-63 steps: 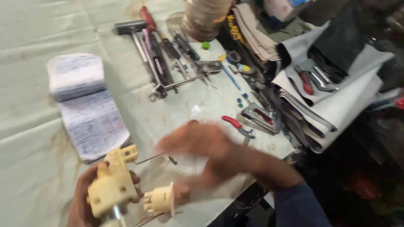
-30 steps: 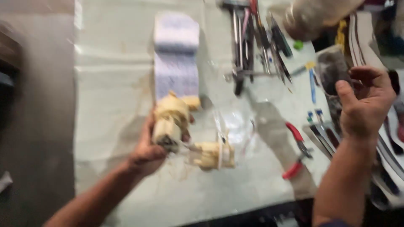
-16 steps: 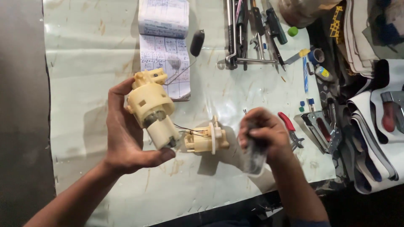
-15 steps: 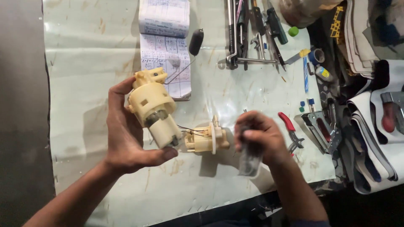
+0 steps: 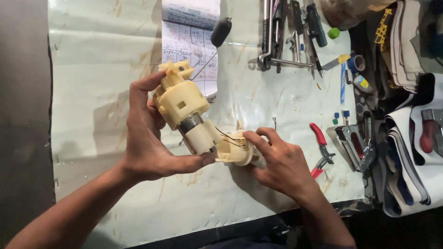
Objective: Disassembling and inspecting the components of a motorcycle fuel pump assembly on a workbench.
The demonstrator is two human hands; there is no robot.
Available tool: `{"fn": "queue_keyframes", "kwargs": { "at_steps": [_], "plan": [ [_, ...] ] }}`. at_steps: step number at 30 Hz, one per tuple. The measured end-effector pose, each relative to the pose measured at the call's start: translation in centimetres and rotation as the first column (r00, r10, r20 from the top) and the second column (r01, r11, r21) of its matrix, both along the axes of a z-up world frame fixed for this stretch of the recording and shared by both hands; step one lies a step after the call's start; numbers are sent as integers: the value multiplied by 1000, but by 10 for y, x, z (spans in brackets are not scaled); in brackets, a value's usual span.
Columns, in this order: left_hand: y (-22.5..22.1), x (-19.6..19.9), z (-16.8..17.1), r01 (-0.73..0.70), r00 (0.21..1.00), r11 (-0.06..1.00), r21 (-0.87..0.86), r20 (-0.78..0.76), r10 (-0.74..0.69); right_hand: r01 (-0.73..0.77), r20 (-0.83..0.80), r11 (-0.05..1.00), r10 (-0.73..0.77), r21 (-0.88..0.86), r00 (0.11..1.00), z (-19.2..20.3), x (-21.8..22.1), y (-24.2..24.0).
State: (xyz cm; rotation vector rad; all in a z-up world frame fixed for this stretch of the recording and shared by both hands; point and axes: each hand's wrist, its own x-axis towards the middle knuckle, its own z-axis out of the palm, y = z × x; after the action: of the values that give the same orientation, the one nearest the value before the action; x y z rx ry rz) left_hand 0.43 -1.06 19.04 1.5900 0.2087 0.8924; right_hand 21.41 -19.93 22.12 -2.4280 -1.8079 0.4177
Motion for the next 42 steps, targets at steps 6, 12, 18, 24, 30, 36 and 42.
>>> {"fn": "queue_keyframes", "kwargs": {
  "at_steps": [6,12,18,24,30,36,42],
  "plan": [
    [0,0,-3,-11,1000,1000,10,29,11,-197,-51,943,218,270,974,-17,17,-11],
    [2,0,-2,-16,1000,1000,26,-6,16,-277,-37,890,311,362,950,-21,36,-19],
    [-1,7,6,-87,994,975,205,-46,98,-153,6,960,156,233,988,-11,46,-22],
    [8,-2,11,-99,984,766,635,-54,172,-197,-83,959,217,202,973,13,42,-29],
    [-1,-18,22,-141,925,423,895,-33,378,-73,-425,893,282,445,860,10,35,-49],
    [-35,-40,-5,-306,932,799,517,-9,362,-215,-433,878,408,428,804,-8,-24,-21],
    [-80,-83,-42,-180,976,970,-162,-156,155,-172,-170,934,234,314,957,-31,-48,11]
  ]
}}
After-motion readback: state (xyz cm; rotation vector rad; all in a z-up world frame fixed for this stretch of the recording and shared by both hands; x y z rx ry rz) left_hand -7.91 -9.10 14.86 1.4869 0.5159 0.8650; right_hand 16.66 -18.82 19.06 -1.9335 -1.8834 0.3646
